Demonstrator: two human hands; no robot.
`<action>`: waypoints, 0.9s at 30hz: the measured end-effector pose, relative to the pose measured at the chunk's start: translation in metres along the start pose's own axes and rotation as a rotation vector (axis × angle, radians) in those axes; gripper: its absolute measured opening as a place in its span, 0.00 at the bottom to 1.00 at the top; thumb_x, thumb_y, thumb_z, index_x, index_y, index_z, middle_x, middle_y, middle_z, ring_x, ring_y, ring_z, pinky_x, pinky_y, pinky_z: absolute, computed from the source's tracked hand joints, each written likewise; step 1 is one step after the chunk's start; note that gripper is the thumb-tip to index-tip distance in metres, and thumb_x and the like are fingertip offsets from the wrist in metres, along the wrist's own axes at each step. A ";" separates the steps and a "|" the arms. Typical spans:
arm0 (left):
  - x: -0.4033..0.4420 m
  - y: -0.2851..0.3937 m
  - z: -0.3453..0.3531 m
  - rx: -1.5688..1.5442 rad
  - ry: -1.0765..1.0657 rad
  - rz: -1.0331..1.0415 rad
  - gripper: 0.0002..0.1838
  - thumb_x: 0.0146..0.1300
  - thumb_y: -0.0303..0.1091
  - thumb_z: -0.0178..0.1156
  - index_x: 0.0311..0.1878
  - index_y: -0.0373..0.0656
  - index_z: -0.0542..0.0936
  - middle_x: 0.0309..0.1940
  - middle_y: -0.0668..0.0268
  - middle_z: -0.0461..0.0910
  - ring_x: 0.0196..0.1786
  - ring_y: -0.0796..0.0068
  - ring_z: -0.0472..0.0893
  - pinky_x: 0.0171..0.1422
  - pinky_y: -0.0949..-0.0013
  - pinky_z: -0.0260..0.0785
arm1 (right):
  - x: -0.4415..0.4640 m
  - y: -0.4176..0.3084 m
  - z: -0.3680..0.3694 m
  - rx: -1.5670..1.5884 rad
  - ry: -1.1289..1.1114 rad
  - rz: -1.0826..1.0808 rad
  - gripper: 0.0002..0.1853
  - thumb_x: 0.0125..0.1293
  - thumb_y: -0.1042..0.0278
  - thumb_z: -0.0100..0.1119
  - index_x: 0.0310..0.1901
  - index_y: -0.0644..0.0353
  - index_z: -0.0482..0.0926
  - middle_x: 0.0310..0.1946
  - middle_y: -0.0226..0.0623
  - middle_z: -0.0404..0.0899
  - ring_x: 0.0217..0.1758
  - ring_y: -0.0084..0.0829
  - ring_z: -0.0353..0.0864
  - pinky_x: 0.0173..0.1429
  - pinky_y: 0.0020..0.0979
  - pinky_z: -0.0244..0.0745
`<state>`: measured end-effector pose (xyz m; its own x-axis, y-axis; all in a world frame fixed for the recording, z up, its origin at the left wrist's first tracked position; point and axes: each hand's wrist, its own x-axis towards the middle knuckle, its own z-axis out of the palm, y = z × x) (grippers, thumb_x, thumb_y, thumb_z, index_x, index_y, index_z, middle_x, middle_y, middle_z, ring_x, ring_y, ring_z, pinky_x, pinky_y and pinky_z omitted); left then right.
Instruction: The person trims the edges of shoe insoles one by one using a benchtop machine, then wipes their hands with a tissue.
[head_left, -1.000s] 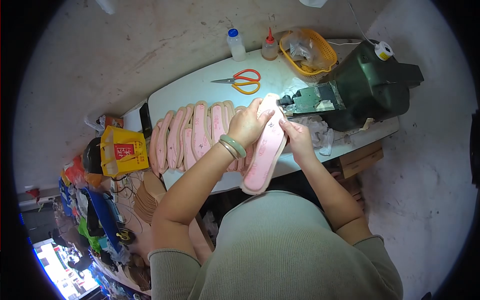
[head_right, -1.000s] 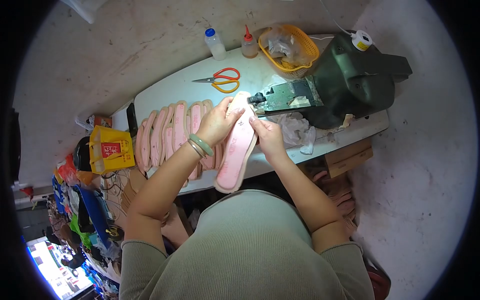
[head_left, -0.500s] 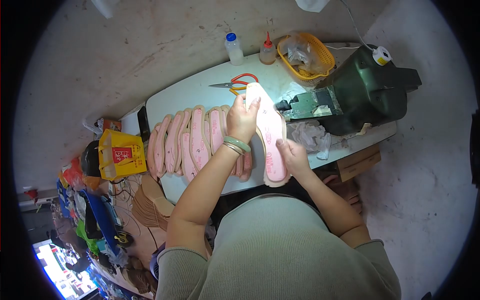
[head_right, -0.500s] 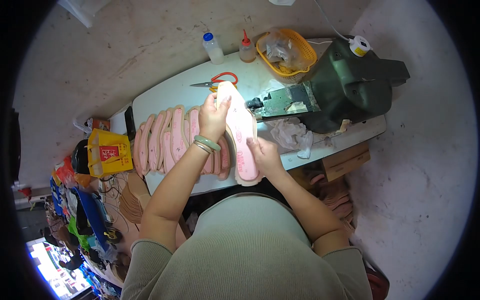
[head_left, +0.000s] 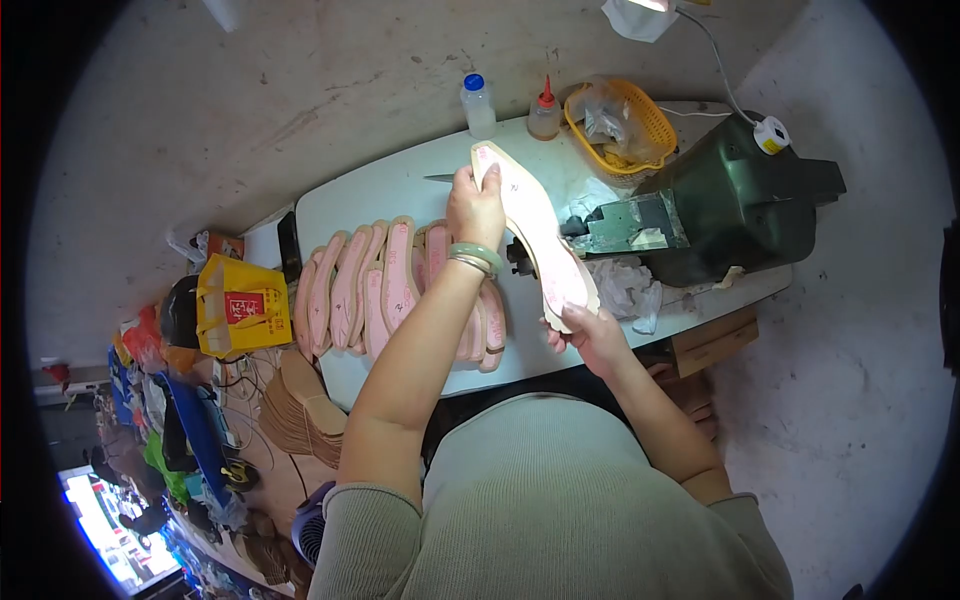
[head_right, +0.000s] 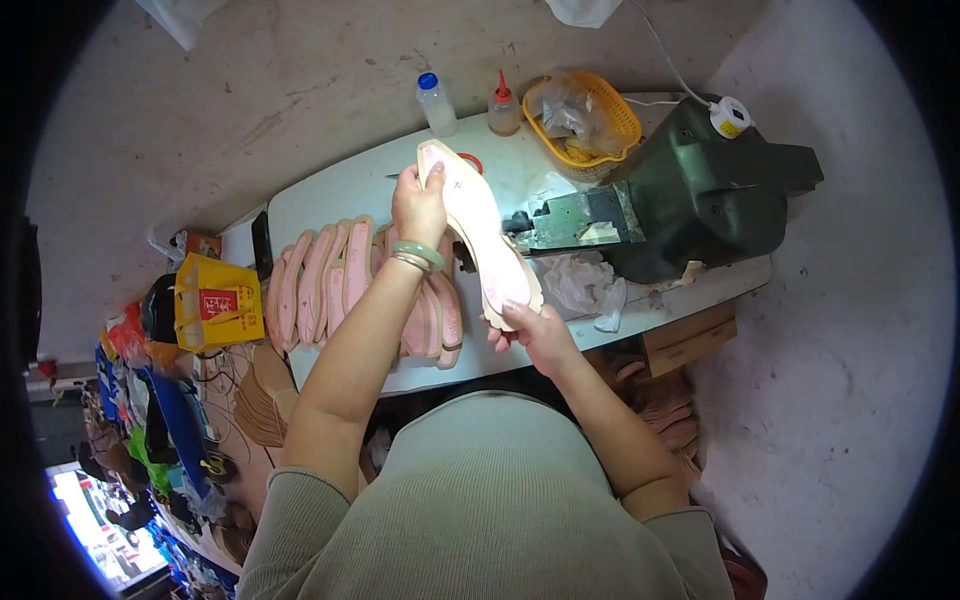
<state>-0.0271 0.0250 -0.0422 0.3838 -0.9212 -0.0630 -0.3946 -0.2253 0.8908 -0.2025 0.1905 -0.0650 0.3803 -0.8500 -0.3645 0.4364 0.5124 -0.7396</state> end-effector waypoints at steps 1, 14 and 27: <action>0.004 0.004 -0.004 0.039 -0.026 -0.038 0.21 0.64 0.47 0.60 0.50 0.38 0.77 0.45 0.50 0.82 0.52 0.53 0.80 0.56 0.57 0.70 | 0.002 -0.009 0.016 -0.004 0.109 -0.034 0.16 0.71 0.60 0.51 0.46 0.68 0.77 0.33 0.39 0.81 0.30 0.25 0.80 0.34 0.26 0.76; 0.031 0.029 -0.031 0.659 -0.959 0.921 0.16 0.61 0.54 0.61 0.45 0.58 0.85 0.38 0.68 0.78 0.51 0.63 0.72 0.59 0.58 0.60 | 0.050 -0.028 0.038 -0.062 0.292 -0.036 0.17 0.72 0.55 0.54 0.36 0.61 0.81 0.20 0.27 0.79 0.17 0.15 0.72 0.22 0.17 0.64; -0.020 0.017 -0.048 0.397 -0.825 0.407 0.17 0.68 0.46 0.55 0.53 0.49 0.81 0.43 0.52 0.83 0.48 0.52 0.82 0.52 0.56 0.72 | 0.030 -0.017 0.025 -0.196 0.241 -0.032 0.18 0.73 0.53 0.54 0.39 0.61 0.83 0.25 0.28 0.82 0.22 0.15 0.75 0.28 0.19 0.66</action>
<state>-0.0013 0.0552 -0.0039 -0.4822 -0.8496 -0.2137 -0.6750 0.2049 0.7087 -0.1785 0.1598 -0.0495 0.1546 -0.8817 -0.4458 0.2709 0.4717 -0.8391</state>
